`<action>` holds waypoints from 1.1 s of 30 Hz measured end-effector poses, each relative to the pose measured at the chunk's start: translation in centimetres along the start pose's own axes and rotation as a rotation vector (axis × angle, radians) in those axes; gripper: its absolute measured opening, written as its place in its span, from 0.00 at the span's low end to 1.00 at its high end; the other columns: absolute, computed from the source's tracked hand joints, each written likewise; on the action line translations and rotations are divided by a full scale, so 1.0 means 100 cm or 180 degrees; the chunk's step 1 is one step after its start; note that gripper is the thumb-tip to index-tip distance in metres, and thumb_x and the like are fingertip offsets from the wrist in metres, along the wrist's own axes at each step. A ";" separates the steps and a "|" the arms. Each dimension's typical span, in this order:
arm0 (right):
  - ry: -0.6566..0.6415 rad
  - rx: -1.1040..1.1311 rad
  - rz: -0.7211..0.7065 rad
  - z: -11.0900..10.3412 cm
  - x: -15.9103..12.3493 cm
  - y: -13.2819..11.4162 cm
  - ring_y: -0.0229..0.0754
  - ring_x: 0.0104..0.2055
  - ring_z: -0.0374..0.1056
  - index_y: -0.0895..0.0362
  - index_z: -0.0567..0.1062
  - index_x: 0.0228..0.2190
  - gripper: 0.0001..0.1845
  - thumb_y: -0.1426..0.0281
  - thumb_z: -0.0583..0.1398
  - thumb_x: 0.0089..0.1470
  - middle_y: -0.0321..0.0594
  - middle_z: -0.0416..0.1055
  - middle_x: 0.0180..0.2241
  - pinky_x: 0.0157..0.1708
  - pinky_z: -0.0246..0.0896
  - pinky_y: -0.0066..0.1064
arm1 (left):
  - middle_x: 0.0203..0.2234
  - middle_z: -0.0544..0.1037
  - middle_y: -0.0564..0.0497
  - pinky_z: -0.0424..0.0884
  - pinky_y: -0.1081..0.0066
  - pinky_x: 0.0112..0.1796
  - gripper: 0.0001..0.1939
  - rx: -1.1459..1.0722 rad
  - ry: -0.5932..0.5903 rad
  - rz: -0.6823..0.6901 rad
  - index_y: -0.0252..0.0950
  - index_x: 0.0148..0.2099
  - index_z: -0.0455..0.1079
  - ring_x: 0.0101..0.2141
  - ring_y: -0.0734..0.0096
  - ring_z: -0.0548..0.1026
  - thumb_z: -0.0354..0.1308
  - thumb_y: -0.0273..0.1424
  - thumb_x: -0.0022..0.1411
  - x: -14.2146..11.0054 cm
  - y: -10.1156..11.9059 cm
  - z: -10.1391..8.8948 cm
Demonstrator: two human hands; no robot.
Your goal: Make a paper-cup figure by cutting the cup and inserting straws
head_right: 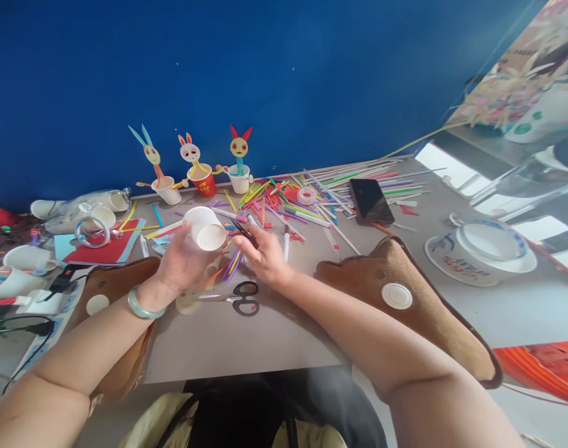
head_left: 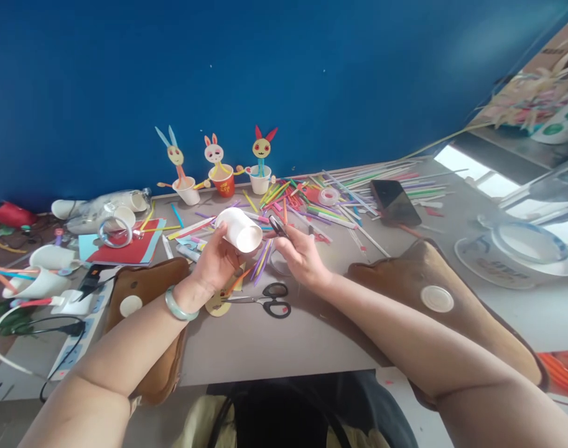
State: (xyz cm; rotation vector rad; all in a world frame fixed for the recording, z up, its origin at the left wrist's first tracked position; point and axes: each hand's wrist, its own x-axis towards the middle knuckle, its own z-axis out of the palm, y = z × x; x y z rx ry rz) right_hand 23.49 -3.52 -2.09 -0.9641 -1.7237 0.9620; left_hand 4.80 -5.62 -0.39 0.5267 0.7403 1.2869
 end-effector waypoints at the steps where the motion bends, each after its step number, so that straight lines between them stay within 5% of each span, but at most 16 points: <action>1: -0.0016 -0.0001 -0.0018 -0.001 -0.002 -0.001 0.37 0.26 0.56 0.56 0.73 0.33 0.34 0.40 0.46 0.62 0.35 0.61 0.24 0.27 0.55 0.30 | 0.39 0.82 0.45 0.79 0.65 0.39 0.20 0.0014 0.0066 0.0051 0.35 0.49 0.72 0.38 0.60 0.82 0.63 0.42 0.61 0.001 0.002 0.000; 4: -0.0080 -0.0226 -0.0204 -0.002 -0.007 -0.006 0.39 0.28 0.61 0.55 0.71 0.33 0.33 0.45 0.40 0.67 0.37 0.65 0.26 0.30 0.58 0.31 | 0.37 0.82 0.48 0.79 0.67 0.37 0.18 0.0099 0.0181 0.0104 0.36 0.48 0.72 0.35 0.64 0.81 0.62 0.43 0.61 0.003 0.007 0.001; 10: -0.0365 -0.0879 -0.0573 0.002 -0.013 -0.009 0.38 0.25 0.62 0.55 0.70 0.39 0.22 0.50 0.49 0.67 0.37 0.70 0.26 0.28 0.56 0.29 | 0.36 0.81 0.48 0.78 0.69 0.38 0.20 0.0205 0.0068 0.0100 0.34 0.46 0.73 0.36 0.65 0.80 0.63 0.45 0.60 0.002 0.006 0.003; 33: -0.0368 -0.1564 -0.0430 0.005 -0.011 -0.002 0.40 0.24 0.65 0.53 0.71 0.35 0.18 0.55 0.50 0.68 0.39 0.72 0.26 0.27 0.52 0.30 | 0.38 0.83 0.49 0.80 0.69 0.39 0.23 0.0112 0.0192 0.0297 0.39 0.51 0.72 0.41 0.62 0.82 0.69 0.40 0.55 0.004 0.000 -0.006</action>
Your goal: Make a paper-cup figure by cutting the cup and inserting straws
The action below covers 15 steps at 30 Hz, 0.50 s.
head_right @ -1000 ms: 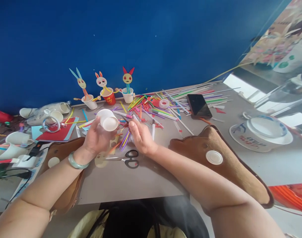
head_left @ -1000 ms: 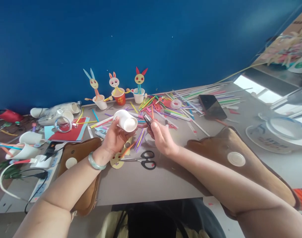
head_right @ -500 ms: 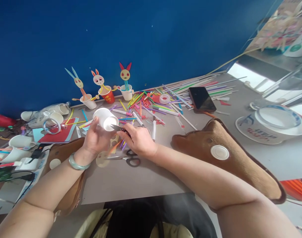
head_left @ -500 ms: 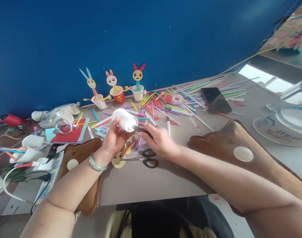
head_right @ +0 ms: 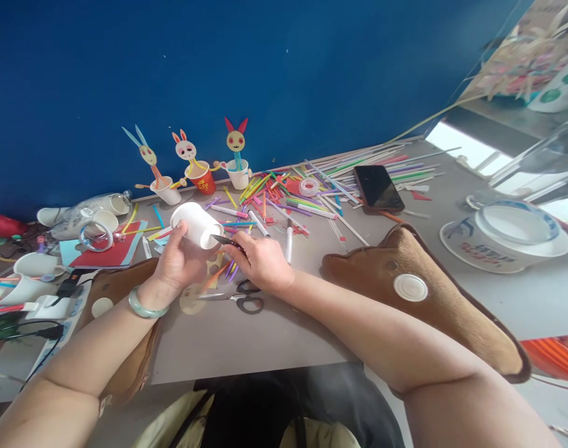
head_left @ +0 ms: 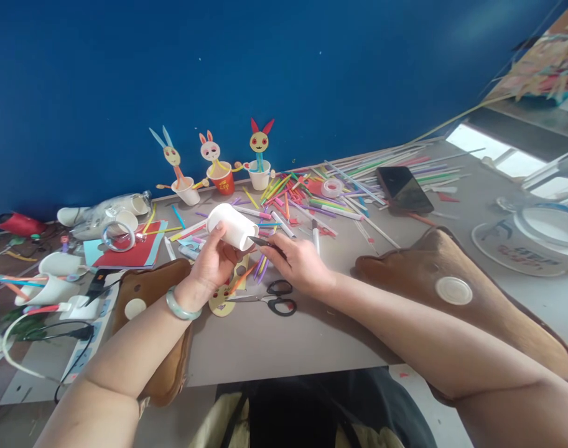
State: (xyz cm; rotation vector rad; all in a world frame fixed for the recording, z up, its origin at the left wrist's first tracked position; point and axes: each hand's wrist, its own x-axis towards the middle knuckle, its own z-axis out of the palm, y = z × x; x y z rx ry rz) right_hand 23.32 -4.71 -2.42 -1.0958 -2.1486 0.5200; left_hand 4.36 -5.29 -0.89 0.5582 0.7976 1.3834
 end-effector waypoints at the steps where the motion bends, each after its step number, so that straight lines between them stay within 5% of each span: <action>1: 0.0002 -0.0039 0.0009 0.000 0.000 0.000 0.40 0.24 0.65 0.53 0.71 0.34 0.19 0.55 0.50 0.68 0.38 0.72 0.26 0.27 0.52 0.30 | 0.38 0.83 0.49 0.80 0.68 0.39 0.22 -0.0006 -0.0009 -0.0010 0.38 0.50 0.72 0.40 0.62 0.82 0.69 0.40 0.55 0.000 0.000 0.000; 15: -0.0002 -0.0456 0.0004 0.000 0.003 0.004 0.40 0.23 0.64 0.54 0.70 0.33 0.19 0.57 0.48 0.69 0.37 0.69 0.23 0.25 0.44 0.29 | 0.38 0.83 0.48 0.80 0.63 0.42 0.21 0.0077 -0.0130 -0.0041 0.37 0.50 0.73 0.36 0.63 0.82 0.65 0.33 0.52 0.001 0.002 -0.001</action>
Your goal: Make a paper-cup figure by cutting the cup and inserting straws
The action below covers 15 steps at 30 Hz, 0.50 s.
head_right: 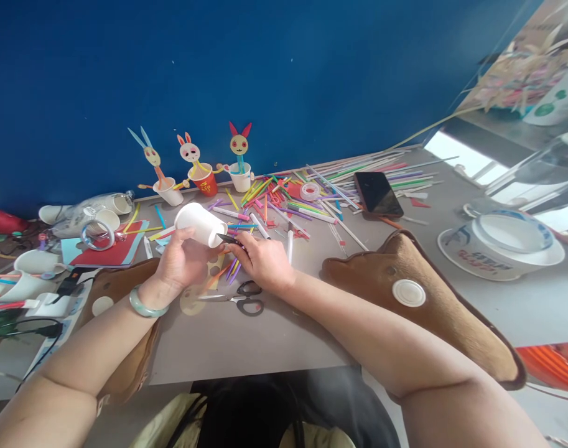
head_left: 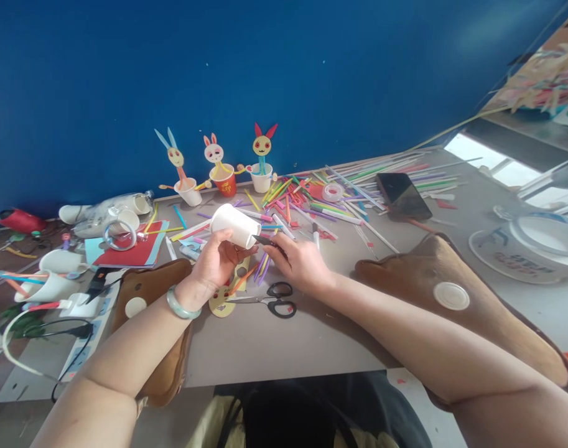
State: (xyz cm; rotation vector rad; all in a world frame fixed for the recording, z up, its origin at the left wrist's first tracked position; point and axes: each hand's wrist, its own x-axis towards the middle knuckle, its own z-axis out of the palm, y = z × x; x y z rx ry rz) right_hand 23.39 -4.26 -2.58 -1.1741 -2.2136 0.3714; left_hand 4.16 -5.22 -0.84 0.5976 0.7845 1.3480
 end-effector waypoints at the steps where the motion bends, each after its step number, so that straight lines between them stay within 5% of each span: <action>1: -0.0007 -0.0018 0.0005 0.000 0.000 0.000 0.40 0.23 0.64 0.54 0.70 0.34 0.19 0.57 0.48 0.69 0.37 0.69 0.24 0.25 0.44 0.29 | 0.37 0.83 0.48 0.80 0.64 0.41 0.21 0.0007 0.0013 -0.0015 0.37 0.50 0.73 0.35 0.63 0.81 0.66 0.33 0.53 0.000 0.000 0.000; 15: 0.0291 -0.0617 -0.0571 0.002 -0.003 0.005 0.40 0.24 0.67 0.56 0.71 0.34 0.22 0.56 0.46 0.70 0.40 0.73 0.25 0.24 0.39 0.31 | 0.34 0.82 0.50 0.79 0.67 0.39 0.21 -0.0053 0.0119 -0.0257 0.35 0.46 0.72 0.31 0.66 0.80 0.71 0.37 0.53 -0.003 0.000 0.002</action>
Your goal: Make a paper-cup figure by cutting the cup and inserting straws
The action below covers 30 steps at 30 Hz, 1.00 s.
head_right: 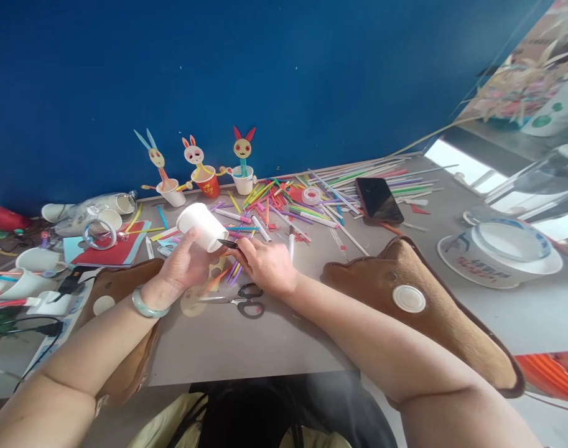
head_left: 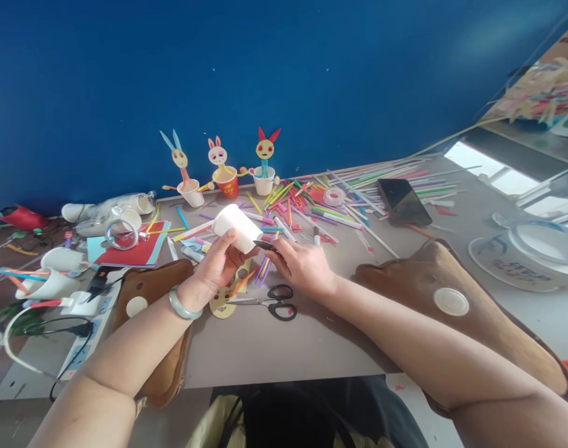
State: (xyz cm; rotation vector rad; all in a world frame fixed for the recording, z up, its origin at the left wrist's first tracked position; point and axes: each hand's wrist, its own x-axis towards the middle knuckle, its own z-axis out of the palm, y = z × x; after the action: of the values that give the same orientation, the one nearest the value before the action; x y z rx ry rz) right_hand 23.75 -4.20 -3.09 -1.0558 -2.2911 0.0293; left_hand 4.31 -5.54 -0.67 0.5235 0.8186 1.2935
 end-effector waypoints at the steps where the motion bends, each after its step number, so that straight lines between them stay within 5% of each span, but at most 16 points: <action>1: 0.0013 -0.0082 -0.0018 0.000 0.000 0.000 0.39 0.24 0.67 0.56 0.71 0.34 0.22 0.56 0.46 0.70 0.40 0.73 0.24 0.24 0.39 0.31 | 0.34 0.82 0.50 0.79 0.67 0.38 0.21 -0.0001 -0.0006 -0.0009 0.35 0.46 0.72 0.31 0.66 0.80 0.71 0.38 0.52 0.000 0.000 -0.001; 13: -0.0091 -0.0089 0.0261 0.000 0.002 -0.001 0.39 0.23 0.67 0.57 0.72 0.35 0.27 0.55 0.42 0.71 0.38 0.70 0.21 0.24 0.42 0.29 | 0.37 0.82 0.48 0.81 0.67 0.37 0.21 -0.0192 -0.0045 0.0106 0.33 0.46 0.73 0.35 0.66 0.80 0.71 0.36 0.53 0.002 -0.002 0.002; 30: 0.0130 -0.0250 -0.0039 0.002 0.000 0.002 0.36 0.22 0.65 0.57 0.72 0.34 0.24 0.57 0.45 0.71 0.35 0.70 0.21 0.23 0.42 0.29 | 0.38 0.81 0.46 0.80 0.64 0.39 0.24 -0.0030 -0.0006 -0.0034 0.32 0.48 0.72 0.37 0.62 0.80 0.70 0.39 0.52 0.004 -0.002 -0.002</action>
State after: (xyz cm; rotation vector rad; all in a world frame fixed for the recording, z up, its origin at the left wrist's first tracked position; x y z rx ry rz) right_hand 23.76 -4.04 -3.26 -1.0721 -2.2779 -0.0870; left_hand 4.35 -5.24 -1.04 0.5124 0.8123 1.2863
